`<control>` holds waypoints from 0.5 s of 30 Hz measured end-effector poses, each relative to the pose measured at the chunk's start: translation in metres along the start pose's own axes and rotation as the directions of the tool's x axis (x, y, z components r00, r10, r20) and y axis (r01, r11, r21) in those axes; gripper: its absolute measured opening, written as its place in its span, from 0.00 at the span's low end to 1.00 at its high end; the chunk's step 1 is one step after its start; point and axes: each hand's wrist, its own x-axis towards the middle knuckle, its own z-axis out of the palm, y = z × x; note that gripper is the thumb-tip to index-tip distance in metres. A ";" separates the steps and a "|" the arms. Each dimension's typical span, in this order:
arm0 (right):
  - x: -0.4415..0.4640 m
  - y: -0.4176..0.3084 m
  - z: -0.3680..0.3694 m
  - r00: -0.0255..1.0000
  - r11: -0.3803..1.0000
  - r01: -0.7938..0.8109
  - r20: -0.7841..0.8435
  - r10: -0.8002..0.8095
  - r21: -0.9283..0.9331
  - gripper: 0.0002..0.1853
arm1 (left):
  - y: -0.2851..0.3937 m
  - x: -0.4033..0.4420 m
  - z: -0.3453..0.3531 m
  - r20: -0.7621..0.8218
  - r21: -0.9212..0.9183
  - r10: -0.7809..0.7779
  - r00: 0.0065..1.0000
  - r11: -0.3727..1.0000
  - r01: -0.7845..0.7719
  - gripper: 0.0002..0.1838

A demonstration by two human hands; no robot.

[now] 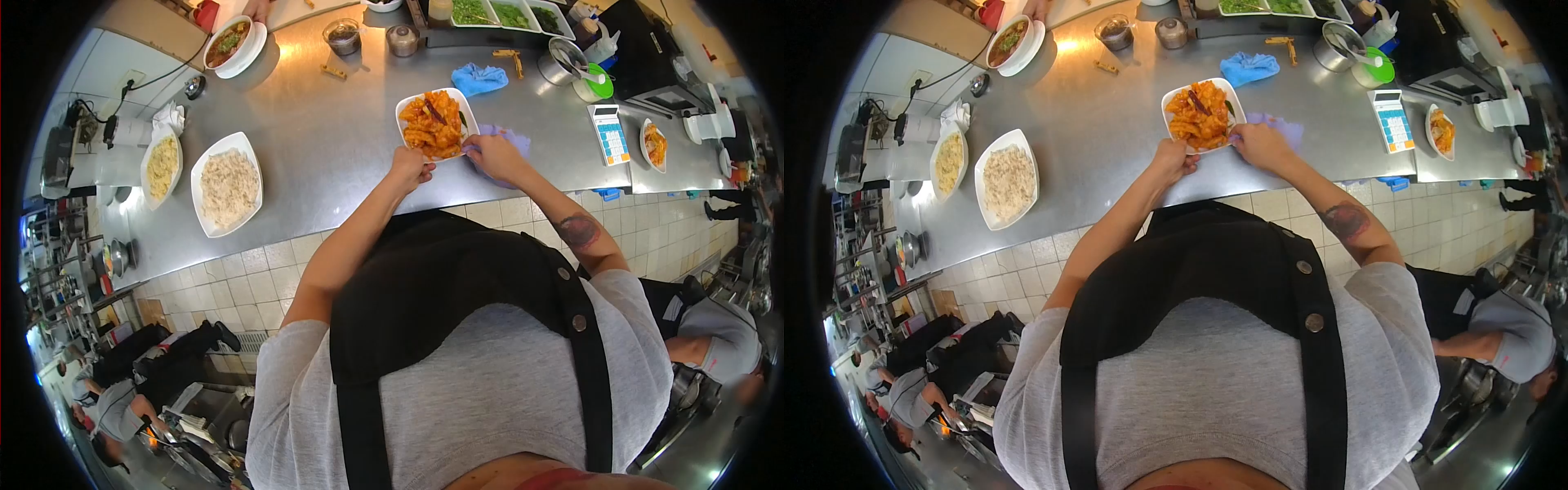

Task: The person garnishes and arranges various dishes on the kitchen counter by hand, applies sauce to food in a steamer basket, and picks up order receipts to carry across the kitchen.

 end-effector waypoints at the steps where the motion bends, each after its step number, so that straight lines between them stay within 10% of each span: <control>1: 0.000 -0.002 0.002 1.000 0.999 -0.025 -0.004 0.025 0.034 0.10 | 0.000 -0.002 0.002 -0.008 -0.013 0.004 1.000 1.000 -0.004 0.11; 8: -0.003 0.015 0.026 0.976 0.843 -0.087 -0.123 0.178 0.531 0.09 | 0.003 -0.007 0.012 0.031 -0.073 -0.028 0.999 0.997 0.030 0.09; 11: -0.009 0.011 0.041 0.941 0.367 -0.098 -0.034 0.338 0.925 0.08 | 0.010 -0.004 0.018 0.093 -0.223 -0.086 0.992 0.969 0.105 0.08; 15: -0.008 0.011 0.052 0.962 0.035 0.061 -0.068 0.263 0.998 0.06 | 0.014 -0.009 0.022 0.157 -0.302 -0.105 0.982 0.942 0.149 0.08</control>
